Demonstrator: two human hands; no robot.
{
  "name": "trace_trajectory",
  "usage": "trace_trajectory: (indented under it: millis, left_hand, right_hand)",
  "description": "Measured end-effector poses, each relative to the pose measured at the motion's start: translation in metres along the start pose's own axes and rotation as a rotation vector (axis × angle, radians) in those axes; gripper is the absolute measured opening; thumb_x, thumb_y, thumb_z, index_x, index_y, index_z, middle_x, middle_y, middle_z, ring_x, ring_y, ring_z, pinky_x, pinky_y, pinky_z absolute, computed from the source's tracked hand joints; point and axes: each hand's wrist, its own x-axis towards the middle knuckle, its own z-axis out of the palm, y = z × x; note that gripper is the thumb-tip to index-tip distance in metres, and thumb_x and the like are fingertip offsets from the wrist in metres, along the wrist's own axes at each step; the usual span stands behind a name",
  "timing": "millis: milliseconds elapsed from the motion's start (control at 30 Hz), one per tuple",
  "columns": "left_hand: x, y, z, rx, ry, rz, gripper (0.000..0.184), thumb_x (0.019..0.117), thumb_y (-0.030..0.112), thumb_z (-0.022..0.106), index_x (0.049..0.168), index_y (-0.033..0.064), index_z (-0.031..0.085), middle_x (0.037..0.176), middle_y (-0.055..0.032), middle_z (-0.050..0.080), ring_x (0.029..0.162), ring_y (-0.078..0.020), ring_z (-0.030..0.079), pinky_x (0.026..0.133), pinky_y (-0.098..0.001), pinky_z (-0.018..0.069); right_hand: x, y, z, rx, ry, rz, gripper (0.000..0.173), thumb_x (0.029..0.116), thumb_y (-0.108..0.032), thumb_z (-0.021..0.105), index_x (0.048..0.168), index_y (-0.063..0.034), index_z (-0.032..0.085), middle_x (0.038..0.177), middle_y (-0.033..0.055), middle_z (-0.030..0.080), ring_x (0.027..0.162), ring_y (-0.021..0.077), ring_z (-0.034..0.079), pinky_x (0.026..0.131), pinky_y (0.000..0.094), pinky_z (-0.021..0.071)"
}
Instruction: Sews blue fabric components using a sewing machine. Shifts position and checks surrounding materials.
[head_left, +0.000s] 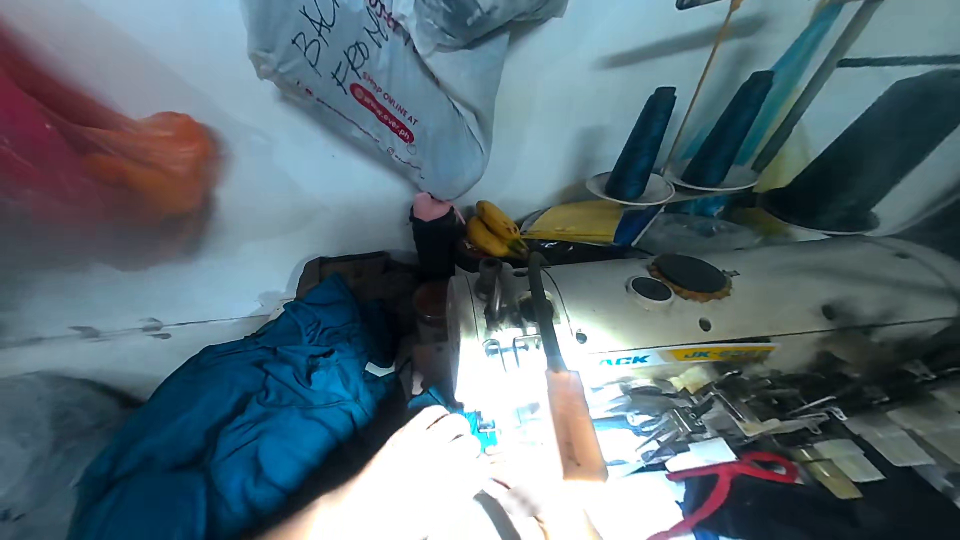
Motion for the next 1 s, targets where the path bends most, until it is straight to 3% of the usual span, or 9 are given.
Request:
trace_trajectory:
  millis: [67,133,233,433,633,833,900,1000]
  left_hand:
    - [-0.006,0.003,0.009,-0.031,-0.03,-0.072,0.019,0.0981,0.02,0.06,0.11,0.0178,0.074,0.11,0.001,0.074,0.113,-0.0212,0.068,0.097,-0.0421,0.054]
    - [-0.013,0.008,0.017,-0.11,-0.095,-0.173,0.026,0.0979,0.018,0.06,0.122,0.0142,0.071,0.124,-0.0013,0.072,0.12,-0.0262,0.066,0.095,-0.0464,0.0561]
    - [-0.016,0.021,0.023,-0.137,-0.091,-0.295,0.03,0.0929,0.012,0.061,0.121,0.0124,0.072,0.121,-0.0031,0.071,0.116,-0.0326,0.065,0.081,-0.0472,0.0599]
    - [-0.009,0.04,0.025,-0.01,-0.111,-0.431,0.033,0.0839,0.005,0.068,0.115,0.0121,0.075,0.119,-0.0014,0.074,0.115,-0.031,0.068,0.076,-0.0453,0.0601]
    - [0.008,0.05,0.007,-0.017,-0.42,-0.511,0.043,0.0903,-0.004,0.061,0.132,0.0061,0.067,0.135,-0.0092,0.067,0.128,-0.0353,0.061,0.089,-0.0459,0.0577]
    - [0.015,0.057,0.012,0.02,-0.396,-0.648,0.042,0.0914,0.0,0.06,0.133,0.0055,0.068,0.135,-0.0123,0.066,0.123,-0.0348,0.064,0.089,-0.0438,0.0567]
    - [0.026,0.058,0.003,-0.118,-0.505,-0.763,0.045,0.0977,0.006,0.055,0.143,0.0031,0.058,0.146,-0.0169,0.058,0.134,-0.0394,0.054,0.1,-0.0498,0.0505]
    - [0.029,0.063,0.005,-0.134,-0.449,-0.814,0.047,0.0955,0.007,0.058,0.143,0.0009,0.058,0.143,-0.0197,0.059,0.132,-0.0431,0.055,0.097,-0.0537,0.0515]
  right_hand:
    - [-0.006,0.003,0.004,-0.172,-0.004,-0.049,0.019,0.0973,-0.004,0.059,0.103,-0.0023,0.078,0.111,0.0102,0.076,0.117,0.0245,0.067,0.105,0.0343,0.0503]
    - [-0.01,0.01,0.008,-0.31,-0.009,-0.077,0.021,0.0962,-0.006,0.06,0.105,-0.0071,0.078,0.115,0.0065,0.075,0.115,0.0254,0.067,0.099,0.036,0.0536]
    - [-0.012,0.01,0.008,-0.37,-0.012,-0.074,0.021,0.0962,-0.008,0.06,0.107,-0.0087,0.078,0.118,0.0048,0.074,0.112,0.0255,0.067,0.096,0.036,0.0543]
    - [-0.014,0.014,0.01,-0.376,0.023,-0.105,0.02,0.0967,-0.009,0.06,0.107,-0.0096,0.078,0.117,0.004,0.075,0.112,0.0228,0.067,0.097,0.0322,0.0531]
    - [-0.013,0.013,0.01,-0.346,0.003,-0.058,0.021,0.0978,-0.008,0.059,0.107,-0.0079,0.078,0.118,0.0043,0.075,0.111,0.0227,0.067,0.096,0.0325,0.0538]
    - [-0.015,0.015,0.019,-0.391,-0.014,-0.003,0.027,0.099,-0.009,0.058,0.121,-0.0041,0.074,0.128,0.0087,0.071,0.116,0.0276,0.067,0.097,0.0372,0.0544]
    - [-0.016,0.016,0.022,-0.446,-0.031,-0.001,0.029,0.0988,-0.01,0.059,0.124,-0.0036,0.072,0.13,0.0098,0.07,0.117,0.0293,0.066,0.097,0.0386,0.0544]
    - [-0.017,0.013,0.02,-0.488,-0.049,-0.011,0.032,0.0985,-0.012,0.061,0.127,-0.0034,0.07,0.132,0.0098,0.069,0.115,0.0304,0.066,0.094,0.0385,0.0544]
